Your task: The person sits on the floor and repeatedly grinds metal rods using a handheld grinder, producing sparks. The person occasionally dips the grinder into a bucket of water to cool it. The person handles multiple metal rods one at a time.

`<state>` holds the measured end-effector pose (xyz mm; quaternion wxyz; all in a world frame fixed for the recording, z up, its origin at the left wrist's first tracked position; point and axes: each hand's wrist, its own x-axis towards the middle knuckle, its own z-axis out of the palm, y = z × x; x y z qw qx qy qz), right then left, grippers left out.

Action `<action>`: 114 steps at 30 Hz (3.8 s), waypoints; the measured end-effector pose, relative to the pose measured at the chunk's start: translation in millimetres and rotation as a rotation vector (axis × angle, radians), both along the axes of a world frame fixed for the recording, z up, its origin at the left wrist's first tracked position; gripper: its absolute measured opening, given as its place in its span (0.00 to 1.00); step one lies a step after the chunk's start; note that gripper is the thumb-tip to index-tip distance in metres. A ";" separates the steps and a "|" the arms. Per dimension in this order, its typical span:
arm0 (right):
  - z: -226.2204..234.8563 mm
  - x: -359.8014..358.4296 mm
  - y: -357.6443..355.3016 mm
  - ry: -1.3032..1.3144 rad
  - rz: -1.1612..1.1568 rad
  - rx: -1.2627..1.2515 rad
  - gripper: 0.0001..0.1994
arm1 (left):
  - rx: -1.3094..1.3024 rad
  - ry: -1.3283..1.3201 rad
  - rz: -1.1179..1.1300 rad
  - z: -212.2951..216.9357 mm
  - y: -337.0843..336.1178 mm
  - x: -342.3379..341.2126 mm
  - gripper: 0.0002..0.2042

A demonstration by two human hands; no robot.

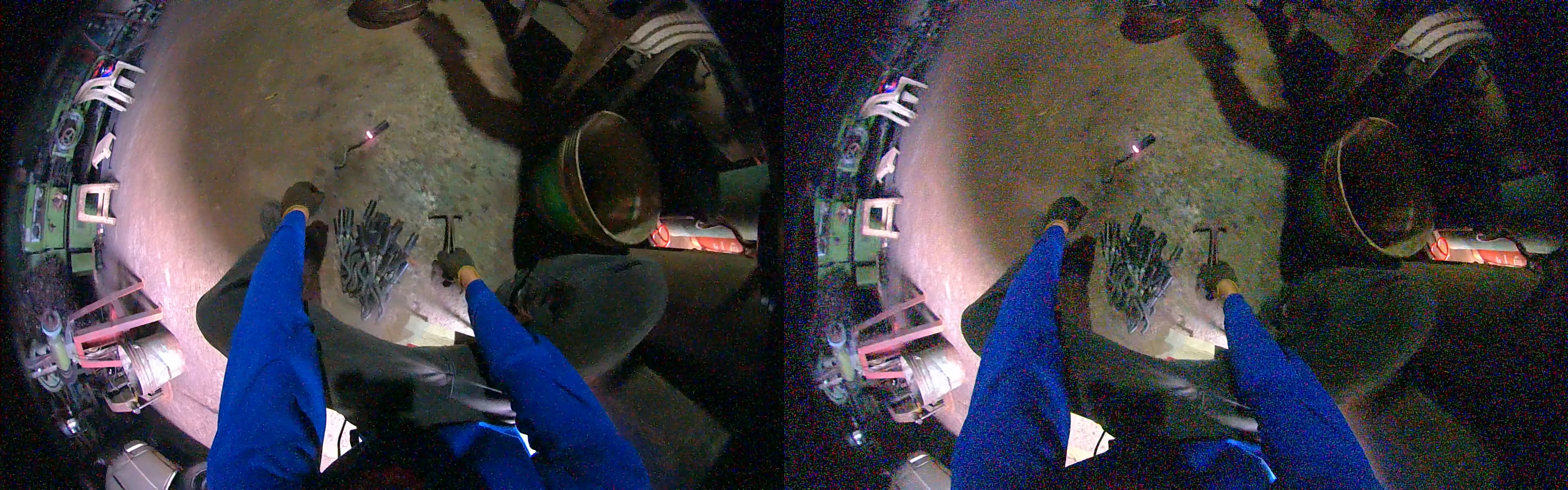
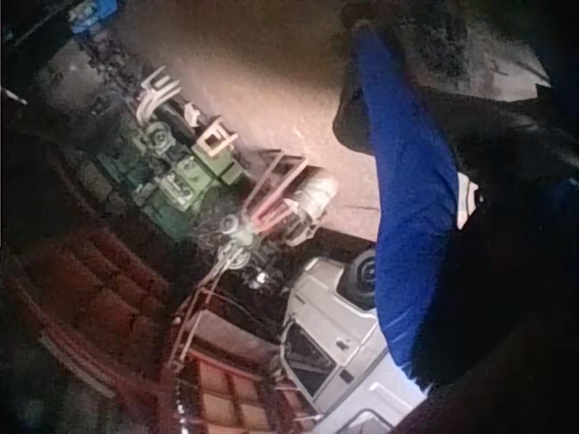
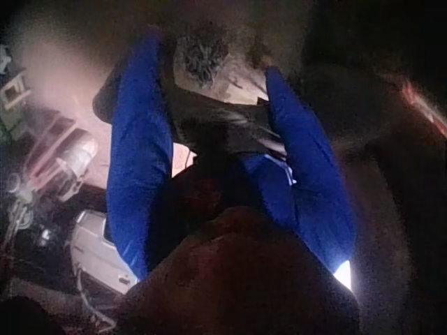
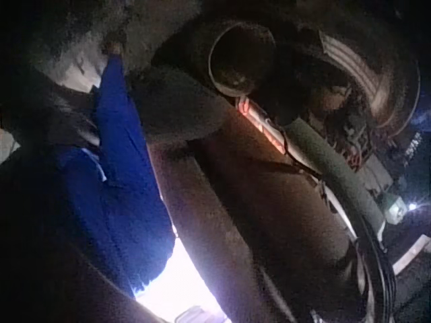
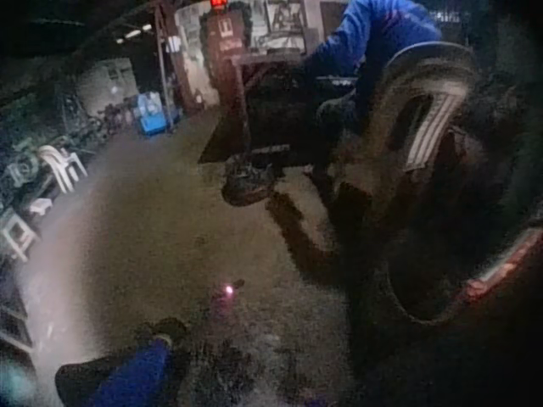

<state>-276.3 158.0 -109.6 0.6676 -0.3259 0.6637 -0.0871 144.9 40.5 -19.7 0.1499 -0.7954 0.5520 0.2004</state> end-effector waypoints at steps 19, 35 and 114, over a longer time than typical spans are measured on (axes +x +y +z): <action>30.4 7.3 -5.5 0.329 0.272 0.014 0.28 | -0.170 0.024 0.072 -99.0 -98.0 -18.7 0.21; 40.0 -6.4 5.4 0.565 0.215 -0.286 0.28 | -0.355 0.149 -0.107 35.4 -109.2 -112.7 0.14; 7.9 5.3 -56.0 0.370 0.270 -1.137 0.16 | -0.325 0.362 -0.501 42.0 -13.0 -233.5 0.13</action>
